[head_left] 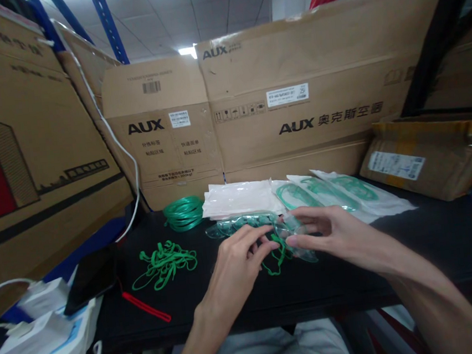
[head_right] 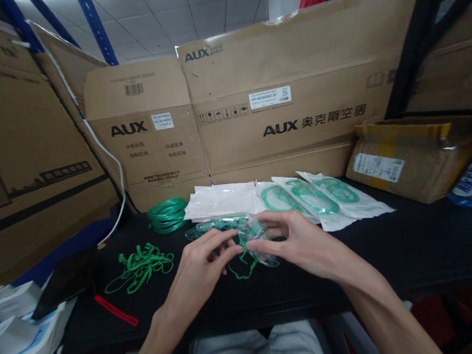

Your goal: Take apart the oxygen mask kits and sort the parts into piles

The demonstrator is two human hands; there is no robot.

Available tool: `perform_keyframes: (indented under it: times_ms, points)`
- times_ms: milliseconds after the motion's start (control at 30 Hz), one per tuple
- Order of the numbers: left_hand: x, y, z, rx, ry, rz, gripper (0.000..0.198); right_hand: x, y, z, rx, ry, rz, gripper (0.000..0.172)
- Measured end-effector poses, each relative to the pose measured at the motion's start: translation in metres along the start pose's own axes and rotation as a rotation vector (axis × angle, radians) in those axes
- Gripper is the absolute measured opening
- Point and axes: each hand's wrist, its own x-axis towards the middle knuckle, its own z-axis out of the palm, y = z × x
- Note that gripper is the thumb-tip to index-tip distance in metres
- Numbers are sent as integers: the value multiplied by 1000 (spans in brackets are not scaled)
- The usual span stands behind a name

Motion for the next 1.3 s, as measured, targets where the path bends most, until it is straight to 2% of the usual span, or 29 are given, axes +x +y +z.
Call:
perform_keyframes:
  times_ms: [100,267,467,700,767,867,933,1033,1167,1300]
  points:
    - [-1,1,-1,36,-3,8,15,-1,1,1,10,-29,6,30]
    - [-4,3,-3,34,-36,-16,15,-2,-1,-4,-34,-13,26,34]
    - [-3,3,-1,-21,-11,-19,17,0,-3,-1,-41,-83,17,33]
    - [-4,10,-3,84,-50,-51,14,1,0,-1,-18,-85,-1,37]
    - [-4,12,-7,92,-83,-68,14,2,1,-10,-55,-16,10,40]
    - [-5,11,-12,79,-120,-87,14,4,4,-27,-138,172,29,44]
    - [-4,8,-13,57,-116,-92,15,4,5,-33,-160,206,34,44]
    - [-3,6,-9,8,-73,-109,15,3,6,-30,-129,105,11,41]
    - [-1,7,-2,-57,-33,-168,28,4,5,-11,-42,-54,1,41]
    - [-1,8,1,-27,-44,-186,17,3,2,3,-42,-82,5,43]
